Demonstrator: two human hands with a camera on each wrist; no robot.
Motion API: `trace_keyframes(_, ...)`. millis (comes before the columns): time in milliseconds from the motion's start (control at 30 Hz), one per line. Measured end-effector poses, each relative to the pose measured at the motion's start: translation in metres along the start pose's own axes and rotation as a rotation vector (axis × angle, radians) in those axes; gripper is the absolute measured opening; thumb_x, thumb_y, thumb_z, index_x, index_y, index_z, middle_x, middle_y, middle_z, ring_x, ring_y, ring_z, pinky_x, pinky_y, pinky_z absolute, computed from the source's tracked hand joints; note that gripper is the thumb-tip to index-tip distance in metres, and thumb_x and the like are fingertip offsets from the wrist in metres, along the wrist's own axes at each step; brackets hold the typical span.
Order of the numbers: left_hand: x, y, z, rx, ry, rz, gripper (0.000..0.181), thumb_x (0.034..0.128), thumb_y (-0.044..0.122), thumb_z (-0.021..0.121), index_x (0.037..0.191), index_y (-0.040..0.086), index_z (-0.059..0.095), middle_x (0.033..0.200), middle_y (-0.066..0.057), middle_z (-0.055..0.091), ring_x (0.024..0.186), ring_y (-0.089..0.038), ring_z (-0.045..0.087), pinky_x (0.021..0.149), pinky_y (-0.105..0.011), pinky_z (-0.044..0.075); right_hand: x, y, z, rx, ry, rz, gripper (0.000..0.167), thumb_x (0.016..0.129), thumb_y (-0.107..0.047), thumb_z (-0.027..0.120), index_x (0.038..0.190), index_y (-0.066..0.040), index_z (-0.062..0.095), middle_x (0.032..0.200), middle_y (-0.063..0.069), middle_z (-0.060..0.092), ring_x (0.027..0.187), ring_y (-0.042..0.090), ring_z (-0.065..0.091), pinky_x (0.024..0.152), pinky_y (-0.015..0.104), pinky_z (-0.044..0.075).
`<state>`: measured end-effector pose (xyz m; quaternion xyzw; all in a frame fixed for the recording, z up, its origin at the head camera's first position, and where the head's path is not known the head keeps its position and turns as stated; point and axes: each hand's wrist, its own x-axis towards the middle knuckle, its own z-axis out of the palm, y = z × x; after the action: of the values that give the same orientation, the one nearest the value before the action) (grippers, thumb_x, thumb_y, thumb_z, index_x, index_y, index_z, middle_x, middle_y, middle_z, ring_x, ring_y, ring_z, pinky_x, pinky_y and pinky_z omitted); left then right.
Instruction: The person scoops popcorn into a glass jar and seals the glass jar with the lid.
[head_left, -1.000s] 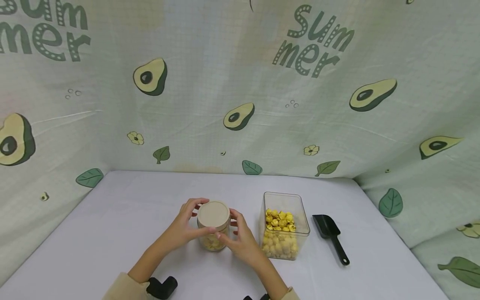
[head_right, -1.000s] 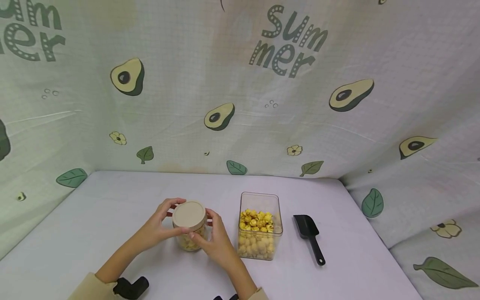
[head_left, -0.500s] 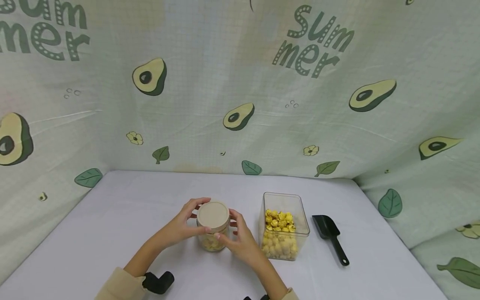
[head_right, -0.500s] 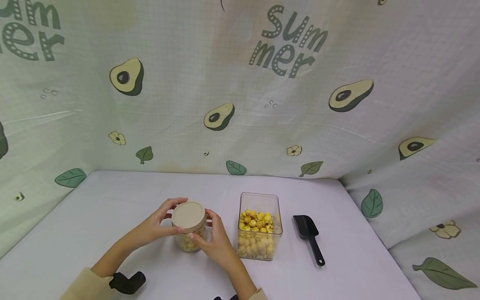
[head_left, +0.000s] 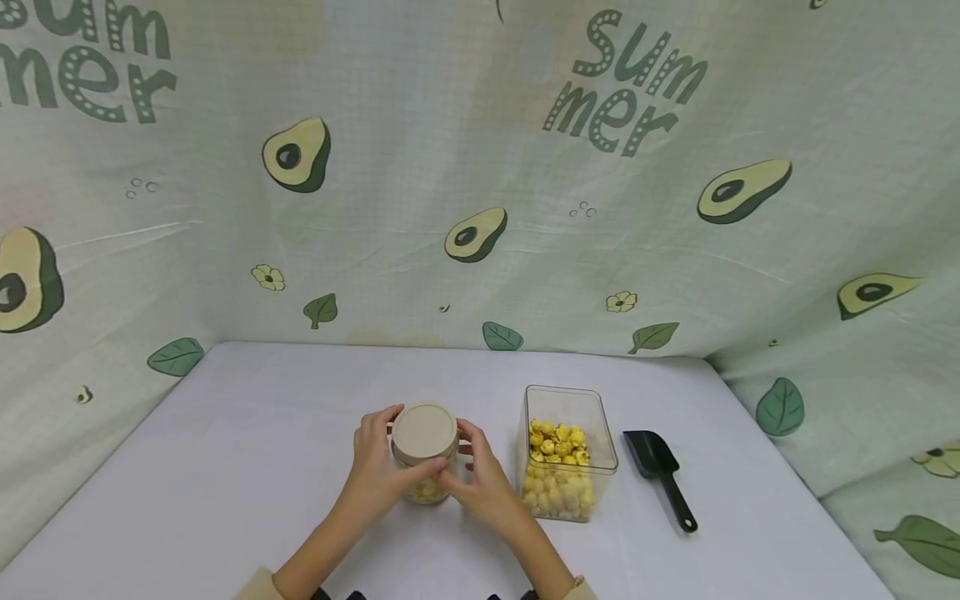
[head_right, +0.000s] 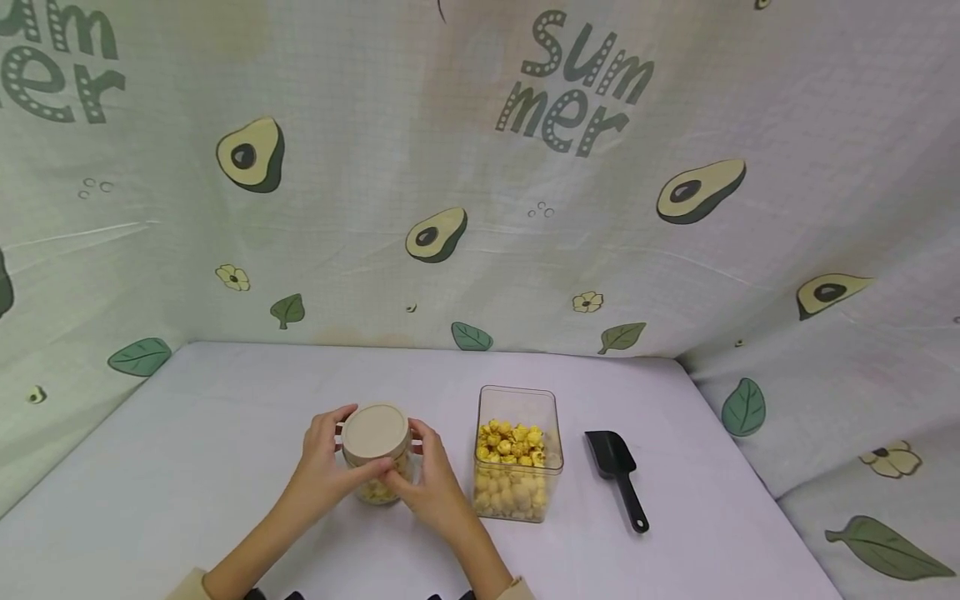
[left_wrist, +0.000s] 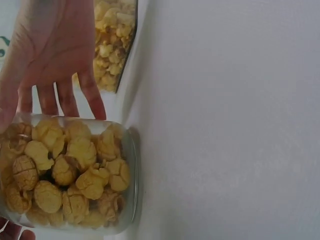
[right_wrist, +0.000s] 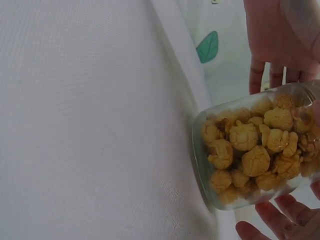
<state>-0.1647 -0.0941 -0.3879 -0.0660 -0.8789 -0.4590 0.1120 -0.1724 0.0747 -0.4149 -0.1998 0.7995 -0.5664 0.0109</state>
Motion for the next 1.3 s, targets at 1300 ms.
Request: trace_keyframes(1300,0.036,-0.04,-0.022,-0.135,-0.299,0.335,0.069,0.0691,0.025,0.082,0.127,0.016,0.045,0.123,-0.001,0.048,0.112,-0.015,0.039,0.092,-0.04,0.041,0.001,0.0,-0.001,-0.034,0.007,-0.011,0.07,0.086,-0.03,0.066,0.14,-0.005,0.03,0.138,0.013,0.043,0.117,0.029,0.046,0.094,0.054,0.04)
